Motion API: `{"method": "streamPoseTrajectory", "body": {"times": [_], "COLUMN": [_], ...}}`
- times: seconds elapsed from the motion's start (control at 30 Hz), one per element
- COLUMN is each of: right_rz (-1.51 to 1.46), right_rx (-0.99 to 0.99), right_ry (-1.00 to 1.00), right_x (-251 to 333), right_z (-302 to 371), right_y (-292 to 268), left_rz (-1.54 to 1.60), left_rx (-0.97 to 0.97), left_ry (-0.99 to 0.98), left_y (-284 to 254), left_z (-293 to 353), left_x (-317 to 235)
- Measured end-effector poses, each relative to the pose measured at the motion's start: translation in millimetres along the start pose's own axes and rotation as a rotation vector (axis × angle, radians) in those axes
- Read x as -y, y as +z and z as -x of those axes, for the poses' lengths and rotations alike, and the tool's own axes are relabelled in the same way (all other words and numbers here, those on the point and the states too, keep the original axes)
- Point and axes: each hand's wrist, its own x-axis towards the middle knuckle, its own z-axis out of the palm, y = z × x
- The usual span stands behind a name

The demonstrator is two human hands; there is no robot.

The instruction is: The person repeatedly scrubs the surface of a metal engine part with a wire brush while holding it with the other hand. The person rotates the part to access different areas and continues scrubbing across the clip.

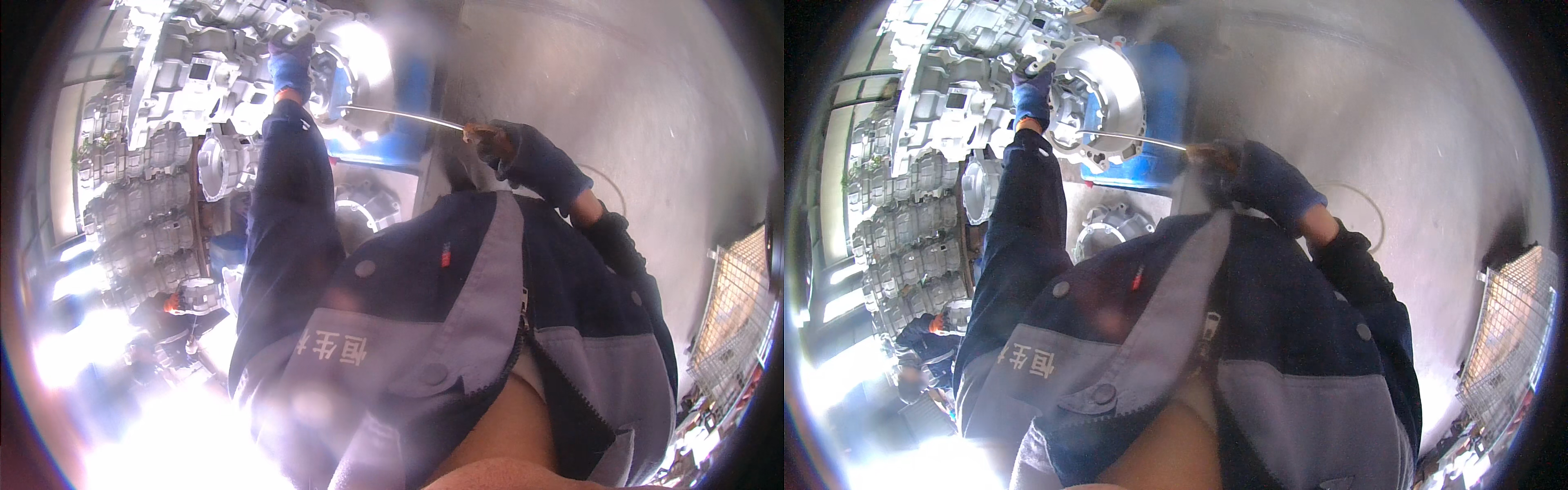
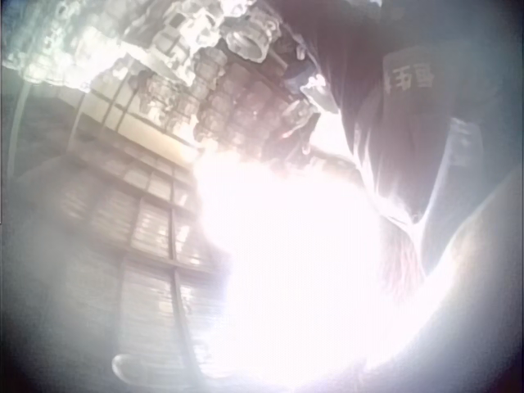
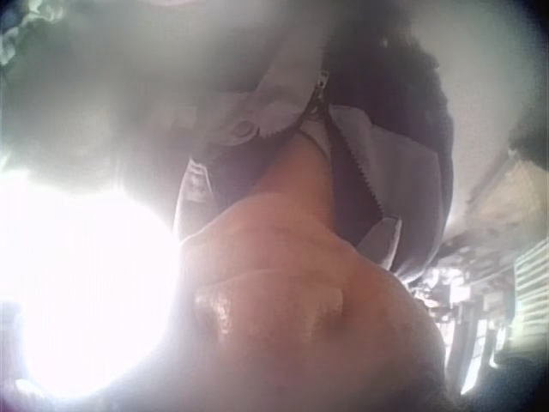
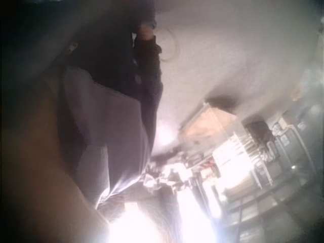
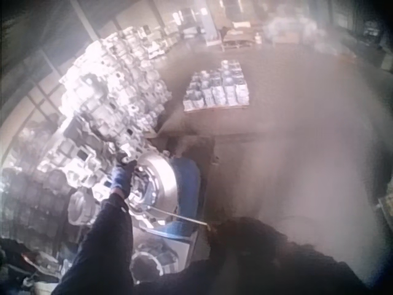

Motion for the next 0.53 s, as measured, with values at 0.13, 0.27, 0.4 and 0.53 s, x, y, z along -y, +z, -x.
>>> {"method": "streamPoseTrajectory", "body": {"times": [0.13,0.27,0.4,0.53], "right_rz": [0.225,0.107,0.091,-0.020], "right_rx": [-0.116,-0.082,-0.172,0.025], "right_ry": [-0.273,-0.090,-0.131,-0.173], "right_x": [-4.6,3.5,30.1,57.2], "right_z": [-16.7,-7.5,-15.3,-23.9], "right_y": [14.2,-4.9,-12.0,-7.1], "left_rz": [-0.045,0.398,-0.150,0.387], "left_rx": [-0.073,0.186,0.175,0.104], "left_ry": [0.143,-0.020,0.212,-0.081], "left_y": [-1.0,-13.7,-19.1,-16.4], "left_z": [6.9,11.0,11.3,11.0], "left_x": [-7.8,-7.0,-3.8,-10.5]}}
